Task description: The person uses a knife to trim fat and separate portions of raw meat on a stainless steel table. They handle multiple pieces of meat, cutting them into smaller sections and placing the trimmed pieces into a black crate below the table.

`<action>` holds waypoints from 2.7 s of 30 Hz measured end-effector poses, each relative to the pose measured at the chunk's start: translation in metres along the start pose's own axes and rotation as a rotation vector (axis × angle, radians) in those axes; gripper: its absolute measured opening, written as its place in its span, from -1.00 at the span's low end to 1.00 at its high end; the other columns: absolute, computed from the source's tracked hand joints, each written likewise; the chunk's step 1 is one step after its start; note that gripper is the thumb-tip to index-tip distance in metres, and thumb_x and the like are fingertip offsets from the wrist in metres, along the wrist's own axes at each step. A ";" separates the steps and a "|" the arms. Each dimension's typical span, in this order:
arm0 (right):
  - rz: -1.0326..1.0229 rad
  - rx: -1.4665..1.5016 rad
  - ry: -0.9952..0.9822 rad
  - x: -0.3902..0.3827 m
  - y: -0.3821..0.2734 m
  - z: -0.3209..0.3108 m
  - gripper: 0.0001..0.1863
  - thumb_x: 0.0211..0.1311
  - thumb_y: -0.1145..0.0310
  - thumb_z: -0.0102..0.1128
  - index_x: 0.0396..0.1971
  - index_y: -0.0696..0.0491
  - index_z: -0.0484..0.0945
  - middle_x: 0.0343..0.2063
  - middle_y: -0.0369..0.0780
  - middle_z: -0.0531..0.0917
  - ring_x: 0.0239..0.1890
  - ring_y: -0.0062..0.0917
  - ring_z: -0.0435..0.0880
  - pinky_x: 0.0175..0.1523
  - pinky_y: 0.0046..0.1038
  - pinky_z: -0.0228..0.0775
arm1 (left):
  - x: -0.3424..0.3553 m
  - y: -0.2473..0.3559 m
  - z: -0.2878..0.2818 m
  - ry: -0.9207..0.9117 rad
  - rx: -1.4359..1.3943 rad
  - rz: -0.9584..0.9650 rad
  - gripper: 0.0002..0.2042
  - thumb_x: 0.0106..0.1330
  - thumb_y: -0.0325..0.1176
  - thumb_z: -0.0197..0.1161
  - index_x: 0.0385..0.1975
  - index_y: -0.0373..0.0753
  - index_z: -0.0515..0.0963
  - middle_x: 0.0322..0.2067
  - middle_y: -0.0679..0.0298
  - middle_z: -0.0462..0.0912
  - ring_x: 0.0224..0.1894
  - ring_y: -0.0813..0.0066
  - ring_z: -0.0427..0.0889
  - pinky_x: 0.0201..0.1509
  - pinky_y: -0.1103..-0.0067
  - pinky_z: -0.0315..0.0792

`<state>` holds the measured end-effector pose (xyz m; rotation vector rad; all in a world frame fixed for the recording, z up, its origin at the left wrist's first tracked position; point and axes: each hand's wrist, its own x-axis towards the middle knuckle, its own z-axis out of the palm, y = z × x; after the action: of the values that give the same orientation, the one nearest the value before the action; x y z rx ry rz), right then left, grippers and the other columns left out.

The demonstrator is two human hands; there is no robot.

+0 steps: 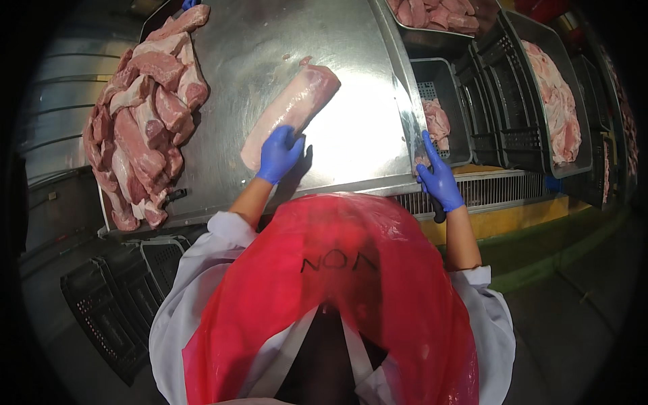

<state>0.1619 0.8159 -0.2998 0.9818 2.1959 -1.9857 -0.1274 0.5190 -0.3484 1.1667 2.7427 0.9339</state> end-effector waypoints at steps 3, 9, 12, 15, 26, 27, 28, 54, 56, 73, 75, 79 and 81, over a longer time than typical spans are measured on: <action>-0.003 0.009 -0.044 0.011 -0.009 0.004 -0.21 0.38 0.50 0.06 0.53 -0.33 0.04 -0.46 -0.33 0.55 -0.53 -0.74 0.45 -0.46 -0.62 0.39 | 0.039 0.020 0.002 0.006 0.308 -0.013 -0.44 0.08 -0.05 0.43 -0.02 -0.29 0.46 -0.08 0.03 0.51 0.04 0.02 0.46 0.13 0.19 0.34; -0.006 -0.013 -0.065 0.022 -0.023 0.010 -0.19 0.36 0.52 0.07 0.53 -0.33 0.03 -0.44 -0.33 0.55 -0.54 -0.75 0.44 -0.46 -0.62 0.40 | 0.119 0.027 0.032 -0.029 0.467 -0.112 -0.27 -0.06 0.10 0.48 0.04 -0.26 0.45 0.04 0.01 0.45 0.16 0.03 0.38 0.19 0.12 0.28; -0.020 0.016 -0.039 0.016 -0.020 0.011 -0.17 0.35 0.52 0.08 0.53 -0.34 0.02 -0.49 -0.33 0.55 -0.56 -0.74 0.43 -0.45 -0.61 0.41 | 0.142 0.036 0.049 -0.120 0.590 0.039 -0.47 0.02 -0.03 0.44 -0.08 -0.24 0.55 -0.10 0.06 0.56 0.03 0.12 0.54 0.07 0.25 0.41; -0.045 -0.040 -0.030 0.008 0.000 0.007 -0.18 0.34 0.46 0.11 0.53 -0.31 0.01 -0.49 -0.29 0.59 -0.55 -0.72 0.46 -0.40 -0.58 0.43 | 0.162 0.022 0.075 -0.092 0.728 0.160 -0.75 0.21 -0.29 0.21 -0.20 -0.30 0.61 -0.35 0.10 0.64 -0.26 0.20 0.67 -0.19 0.38 0.52; 0.066 -0.117 0.062 -0.027 0.027 -0.004 -0.16 0.31 0.46 0.09 0.53 -0.32 -0.01 -0.46 -0.19 0.61 -0.52 -0.65 0.46 -0.31 -0.48 0.46 | 0.155 0.017 0.023 -0.023 0.039 -0.192 -0.82 0.12 -0.29 0.24 -0.41 -0.27 0.62 -0.36 -0.11 0.68 -0.28 -0.04 0.68 -0.14 0.25 0.54; 0.045 -0.103 0.055 -0.024 0.024 -0.005 -0.16 0.31 0.46 0.09 0.53 -0.32 -0.01 -0.45 -0.19 0.61 -0.52 -0.65 0.46 -0.31 -0.48 0.46 | 0.148 0.003 0.018 -0.077 -0.018 -0.234 -0.83 0.17 -0.32 0.20 -0.41 -0.30 0.60 -0.40 -0.16 0.66 -0.32 -0.09 0.67 -0.19 0.20 0.51; 0.026 -0.090 0.048 -0.020 0.022 -0.005 -0.15 0.30 0.46 0.10 0.53 -0.31 -0.01 -0.44 -0.19 0.61 -0.51 -0.66 0.47 -0.31 -0.48 0.46 | 0.138 -0.004 0.017 -0.073 -0.061 -0.220 -0.83 0.17 -0.32 0.20 -0.42 -0.30 0.59 -0.41 -0.16 0.66 -0.32 -0.10 0.67 -0.22 0.20 0.50; -0.086 0.067 -0.220 0.077 0.008 0.022 -0.21 0.41 0.37 0.08 0.54 -0.32 -0.05 -0.62 -0.36 0.47 -0.65 -0.73 0.36 -0.51 -0.62 0.33 | 0.113 0.037 0.078 -0.194 0.658 0.121 -0.66 0.25 -0.22 0.20 -0.09 -0.30 0.45 -0.30 0.01 0.63 -0.23 0.07 0.68 -0.16 0.30 0.56; -0.070 0.065 -0.217 0.081 0.007 0.020 -0.21 0.41 0.36 0.08 0.54 -0.32 -0.05 -0.62 -0.36 0.47 -0.65 -0.74 0.36 -0.51 -0.62 0.33 | 0.121 0.031 0.082 -0.230 0.607 0.006 -0.63 0.25 -0.20 0.19 -0.08 -0.36 0.44 -0.30 -0.05 0.64 -0.21 -0.01 0.68 -0.13 0.26 0.56; -0.267 -0.007 -0.243 0.126 -0.011 0.086 -0.21 0.39 0.36 0.07 0.54 -0.31 -0.04 -0.51 -0.35 0.53 -0.61 -0.73 0.40 -0.49 -0.61 0.41 | 0.085 0.010 0.033 -0.150 0.021 -0.399 -0.59 0.16 -0.19 0.29 -0.19 -0.45 0.48 -0.34 -0.17 0.68 -0.29 -0.03 0.69 -0.18 0.32 0.53; -0.322 -0.059 -0.249 0.140 -0.021 0.104 -0.20 0.39 0.33 0.06 0.54 -0.32 -0.07 -0.46 -0.26 0.60 -0.57 -0.57 0.49 -0.39 -0.49 0.47 | 0.081 0.004 0.034 -0.145 0.009 -0.373 -0.60 0.16 -0.19 0.30 -0.19 -0.43 0.49 -0.39 -0.15 0.68 -0.35 0.00 0.68 -0.23 0.32 0.52; -0.328 -0.117 -0.258 0.160 -0.031 0.124 -0.18 0.40 0.28 0.04 0.54 -0.31 -0.16 -0.34 -0.08 0.71 -0.43 -0.26 0.69 -0.18 -0.27 0.55 | 0.075 0.019 0.033 -0.236 -0.008 -0.328 -0.64 0.18 -0.25 0.27 -0.16 -0.43 0.51 -0.29 -0.21 0.67 -0.20 -0.14 0.69 -0.09 0.23 0.56; -0.272 -0.128 -0.251 0.166 -0.026 0.127 -0.17 0.40 0.26 0.05 0.54 -0.31 -0.18 -0.32 -0.06 0.71 -0.39 -0.24 0.70 -0.15 -0.24 0.55 | 0.077 0.027 0.030 -0.253 0.052 -0.290 -0.65 0.19 -0.26 0.27 -0.17 -0.42 0.51 -0.28 -0.20 0.68 -0.20 -0.14 0.69 -0.09 0.22 0.56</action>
<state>-0.0321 0.7729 -0.3702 0.4109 2.3764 -1.9093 -0.1582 0.6005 -0.3429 0.7965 2.6443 0.6378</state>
